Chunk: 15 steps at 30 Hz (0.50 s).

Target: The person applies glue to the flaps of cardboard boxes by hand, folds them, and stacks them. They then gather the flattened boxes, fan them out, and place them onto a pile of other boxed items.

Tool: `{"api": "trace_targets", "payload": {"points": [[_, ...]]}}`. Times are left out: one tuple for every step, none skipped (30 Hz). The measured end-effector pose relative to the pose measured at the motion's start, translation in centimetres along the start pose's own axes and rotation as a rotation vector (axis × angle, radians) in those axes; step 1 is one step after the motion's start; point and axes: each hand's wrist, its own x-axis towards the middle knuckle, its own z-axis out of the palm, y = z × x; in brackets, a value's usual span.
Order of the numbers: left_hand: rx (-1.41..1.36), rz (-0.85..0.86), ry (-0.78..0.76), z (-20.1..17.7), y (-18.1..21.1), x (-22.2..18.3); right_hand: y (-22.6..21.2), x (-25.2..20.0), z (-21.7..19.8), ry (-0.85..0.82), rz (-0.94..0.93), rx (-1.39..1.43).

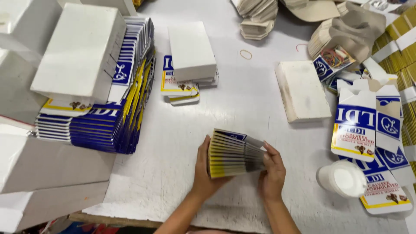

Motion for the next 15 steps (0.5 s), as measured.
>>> {"api": "trace_targets", "payload": {"points": [[-0.001,-0.004,0.005,0.1,-0.3,0.5,0.7,0.2,-0.6,-0.004,0.003,-0.004],[0.098,0.059,0.047,0.1,-0.5,1.0,1.3,0.3,-1.2,-0.026,0.041,0.022],[0.2,0.125,0.089,0.1,-0.7,1.5,2.0,0.4,-1.7,-0.049,0.077,0.05],[0.202,0.122,0.094,-0.3,-0.5,1.5,1.5,0.0,-2.1,-0.054,0.079,0.049],[0.07,-0.051,0.107,-0.6,-0.5,2.2,0.9,0.2,-2.4,-0.123,0.085,0.078],[-0.064,-0.224,0.117,-0.8,-0.5,2.9,0.2,0.5,-2.7,-0.192,0.09,0.107],[-0.068,-0.221,0.111,-1.8,0.5,3.6,-2.2,0.3,-2.4,-0.186,0.086,0.106],[0.064,-0.02,0.109,-2.8,1.5,4.4,-4.6,0.1,-2.3,-0.309,-0.205,-0.142],[0.2,0.176,0.112,-3.9,2.5,4.9,-7.0,-0.1,-2.1,-0.432,-0.489,-0.392],[0.2,0.172,0.112,-4.5,3.2,5.4,-9.1,-0.4,-1.2,-0.434,-0.485,-0.392],[0.34,0.318,0.024,-5.2,4.0,5.8,-11.1,-0.7,-0.4,-0.492,-0.585,-0.525],[0.479,0.462,-0.068,-5.9,4.7,6.3,-13.2,-1.1,0.4,-0.55,-0.683,-0.659],[0.475,0.468,-0.073,-6.0,5.3,6.6,-13.4,-1.2,1.0,-0.542,-0.685,-0.66],[0.587,0.569,-0.166,-6.2,5.8,6.8,-13.7,-1.4,1.5,-0.658,-0.658,-0.58],[0.705,0.669,-0.25,-6.5,6.3,7.1,-14.0,-1.2,2.2,-0.782,-0.635,-0.497]]}}
